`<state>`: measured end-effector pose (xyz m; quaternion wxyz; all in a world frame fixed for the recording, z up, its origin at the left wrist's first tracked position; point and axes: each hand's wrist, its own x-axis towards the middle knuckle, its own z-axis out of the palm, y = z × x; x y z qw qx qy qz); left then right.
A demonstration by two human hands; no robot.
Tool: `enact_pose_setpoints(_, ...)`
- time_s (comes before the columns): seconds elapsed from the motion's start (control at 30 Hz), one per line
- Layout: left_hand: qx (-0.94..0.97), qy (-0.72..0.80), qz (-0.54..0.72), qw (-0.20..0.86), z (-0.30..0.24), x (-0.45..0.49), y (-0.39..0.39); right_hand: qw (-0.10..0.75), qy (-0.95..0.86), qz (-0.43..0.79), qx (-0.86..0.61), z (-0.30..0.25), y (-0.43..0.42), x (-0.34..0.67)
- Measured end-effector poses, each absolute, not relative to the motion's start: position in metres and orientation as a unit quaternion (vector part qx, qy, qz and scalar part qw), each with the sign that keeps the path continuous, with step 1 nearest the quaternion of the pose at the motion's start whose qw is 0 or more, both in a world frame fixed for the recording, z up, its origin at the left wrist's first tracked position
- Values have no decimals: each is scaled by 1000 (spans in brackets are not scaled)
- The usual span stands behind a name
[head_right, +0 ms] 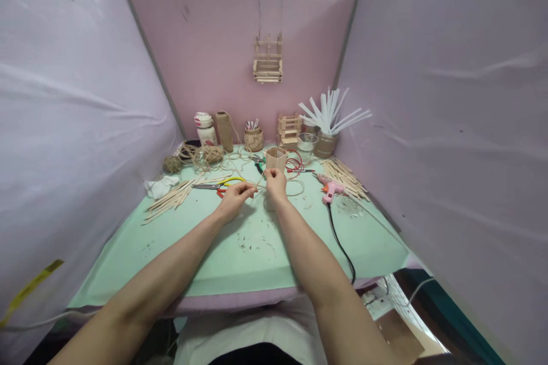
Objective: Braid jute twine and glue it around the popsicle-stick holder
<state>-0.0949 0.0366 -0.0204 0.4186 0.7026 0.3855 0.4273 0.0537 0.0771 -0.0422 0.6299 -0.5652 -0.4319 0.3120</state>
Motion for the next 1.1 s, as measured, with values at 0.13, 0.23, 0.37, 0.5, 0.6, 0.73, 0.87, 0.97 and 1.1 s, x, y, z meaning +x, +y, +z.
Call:
enact_pose_setpoints(0.13, 649, 402, 460, 453, -24, -92, 37, 609, -436, 428, -506, -32, 74, 63)
enact_pose_setpoints(0.23, 614, 416, 481, 468, -25, -91, 38, 616, -413, 482, -467, -25, 71, 64)
enact_pose_setpoints(0.37, 579, 427, 491, 492, -25, -93, 40, 619, -420, 499, -438, -21, 67, 62)
enact_pose_setpoints(0.5, 576, 413, 511, 487, -25, -94, 42, 554, -574, 410, -443, -21, 65, 62)
enact_pose_setpoints(0.6, 589, 398, 525, 468, -26, -94, 43, 518, -683, 296, -420, -21, 63, 62)
enact_pose_setpoints(0.73, 614, 397, 513, 450, -29, -95, 44, 486, -743, 186, -421, -19, 60, 60)
enact_pose_setpoints(0.87, 627, 404, 501, 440, -31, -96, 46, 475, -750, 138, -439, -18, 59, 58)
enact_pose_setpoints(0.97, 637, 392, 490, 448, -32, -96, 45, 484, -725, 115, -477, -20, 60, 59)
enact_pose_setpoints(1.1, 661, 378, 474, 442, -31, -94, 44, 492, -674, 112, -539, -25, 64, 61)
